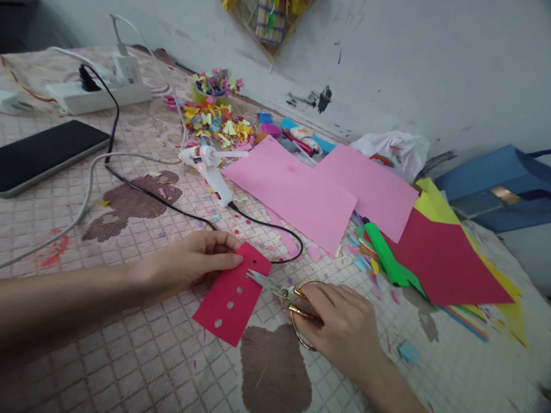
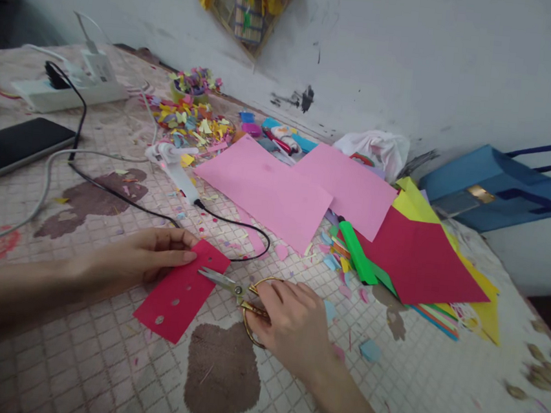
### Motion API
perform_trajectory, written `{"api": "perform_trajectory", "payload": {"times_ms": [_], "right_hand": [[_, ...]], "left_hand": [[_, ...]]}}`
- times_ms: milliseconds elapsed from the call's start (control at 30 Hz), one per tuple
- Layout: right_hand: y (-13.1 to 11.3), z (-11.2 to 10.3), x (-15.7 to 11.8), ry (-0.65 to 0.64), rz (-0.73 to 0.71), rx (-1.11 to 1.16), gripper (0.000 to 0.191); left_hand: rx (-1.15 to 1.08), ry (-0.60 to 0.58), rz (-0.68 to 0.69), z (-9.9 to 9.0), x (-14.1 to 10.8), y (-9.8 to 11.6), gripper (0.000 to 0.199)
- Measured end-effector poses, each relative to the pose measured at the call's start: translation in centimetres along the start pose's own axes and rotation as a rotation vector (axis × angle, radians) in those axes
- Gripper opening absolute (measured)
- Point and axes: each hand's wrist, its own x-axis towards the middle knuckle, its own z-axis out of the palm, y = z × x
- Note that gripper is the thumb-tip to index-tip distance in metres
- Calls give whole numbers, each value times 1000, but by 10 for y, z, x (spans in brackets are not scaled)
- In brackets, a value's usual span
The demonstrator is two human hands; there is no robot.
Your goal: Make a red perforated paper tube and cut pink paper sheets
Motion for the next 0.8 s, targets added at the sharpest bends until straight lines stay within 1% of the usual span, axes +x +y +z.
{"api": "perform_trajectory", "payload": {"times_ms": [167, 400, 600, 800], "right_hand": [[1, -1, 0, -18, -6, 7, 20], [1, -1, 0, -10, -16, 2, 21], [0, -2, 0, -14, -23, 6, 21], [1, -2, 0, -1, -43, -20, 24]], "left_hand": [[24, -24, 17, -2, 0, -2, 25], [52, -34, 18, -2, 0, -3, 25], [53, -29, 13, -1, -1, -2, 25], [78, -26, 5, 0, -2, -1, 27]]}}
